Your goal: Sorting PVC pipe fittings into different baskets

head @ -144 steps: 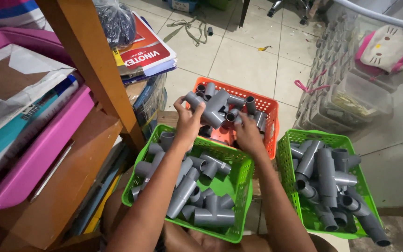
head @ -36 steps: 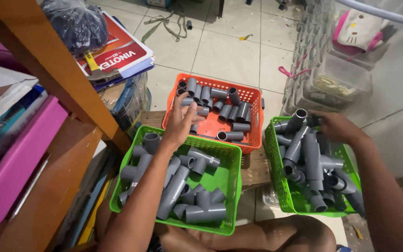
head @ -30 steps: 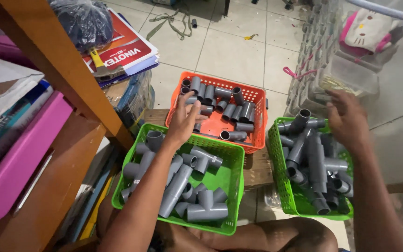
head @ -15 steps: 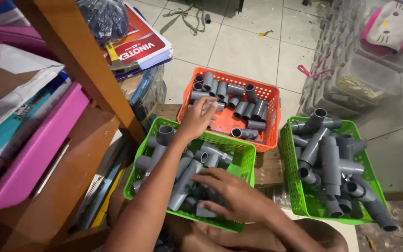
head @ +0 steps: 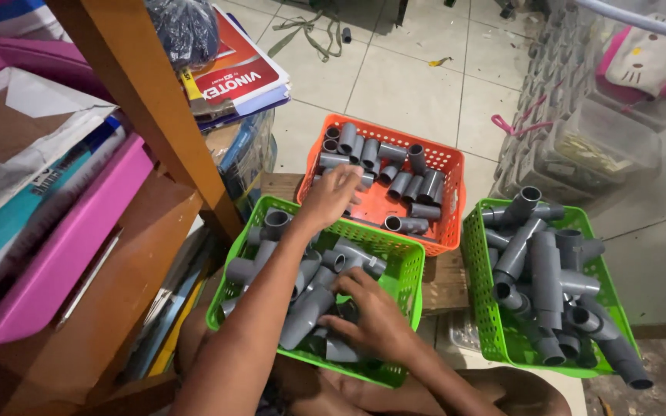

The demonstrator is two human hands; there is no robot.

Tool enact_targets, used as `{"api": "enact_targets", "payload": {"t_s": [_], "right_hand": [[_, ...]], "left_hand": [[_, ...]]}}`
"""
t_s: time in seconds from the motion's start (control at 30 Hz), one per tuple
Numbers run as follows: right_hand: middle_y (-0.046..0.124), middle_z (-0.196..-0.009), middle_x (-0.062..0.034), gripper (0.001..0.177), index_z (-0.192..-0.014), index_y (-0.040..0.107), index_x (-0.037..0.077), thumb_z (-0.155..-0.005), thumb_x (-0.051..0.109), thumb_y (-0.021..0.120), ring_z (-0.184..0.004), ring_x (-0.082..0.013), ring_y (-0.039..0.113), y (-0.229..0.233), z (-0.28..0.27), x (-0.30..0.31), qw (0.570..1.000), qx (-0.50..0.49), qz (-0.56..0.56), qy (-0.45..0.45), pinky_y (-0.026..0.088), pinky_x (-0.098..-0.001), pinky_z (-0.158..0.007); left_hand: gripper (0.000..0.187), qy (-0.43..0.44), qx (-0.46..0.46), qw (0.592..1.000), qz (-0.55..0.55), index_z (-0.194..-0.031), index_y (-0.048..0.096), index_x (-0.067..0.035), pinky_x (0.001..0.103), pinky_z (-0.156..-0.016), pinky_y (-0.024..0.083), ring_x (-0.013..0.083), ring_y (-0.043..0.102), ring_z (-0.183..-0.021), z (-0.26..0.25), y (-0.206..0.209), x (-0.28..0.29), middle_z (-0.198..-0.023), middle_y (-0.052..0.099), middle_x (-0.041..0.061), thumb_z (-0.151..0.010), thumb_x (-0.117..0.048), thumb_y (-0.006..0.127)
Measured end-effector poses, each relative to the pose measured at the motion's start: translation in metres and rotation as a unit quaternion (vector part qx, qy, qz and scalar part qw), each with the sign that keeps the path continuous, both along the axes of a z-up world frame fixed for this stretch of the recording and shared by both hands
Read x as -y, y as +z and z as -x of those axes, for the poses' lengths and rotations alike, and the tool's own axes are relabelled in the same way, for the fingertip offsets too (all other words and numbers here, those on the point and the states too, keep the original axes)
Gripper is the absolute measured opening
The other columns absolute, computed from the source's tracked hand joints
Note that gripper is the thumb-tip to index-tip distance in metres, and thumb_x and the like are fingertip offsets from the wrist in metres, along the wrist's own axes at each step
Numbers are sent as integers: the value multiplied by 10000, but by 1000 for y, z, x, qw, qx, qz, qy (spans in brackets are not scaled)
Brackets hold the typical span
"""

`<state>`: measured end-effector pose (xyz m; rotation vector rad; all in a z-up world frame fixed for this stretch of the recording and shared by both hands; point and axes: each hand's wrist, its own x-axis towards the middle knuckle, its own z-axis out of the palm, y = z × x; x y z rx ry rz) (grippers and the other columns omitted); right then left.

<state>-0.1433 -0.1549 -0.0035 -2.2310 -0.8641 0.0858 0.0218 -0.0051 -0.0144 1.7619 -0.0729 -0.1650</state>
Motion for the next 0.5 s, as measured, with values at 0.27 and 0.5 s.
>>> {"api": "enact_targets", "payload": {"t_s": [0.27,0.5], "right_hand": [[677,-1016,-56,85,-1005,622,120,-976,198,642,-916,-183,703,41,-39,39,952,-233,-193,-50,634,-308,-804],[646,-1166,-211,209,-1076,601,-11,-960,112,725,-859,-235,687,14,-104,55,897,-127,-339,-252,617,-350,-721]], "left_hand": [[656,-23,-51,997,58,-1285,618,-73,313,-656,602,212,739,-770,-6,3,-9,-1036,735,109,-980,-568,314],[744,-31,-61,994,89,-1241,723,-39,363,-746,659,295,748,-887,-7,1,-13,-1125,716,244,-990,-687,457]]}}
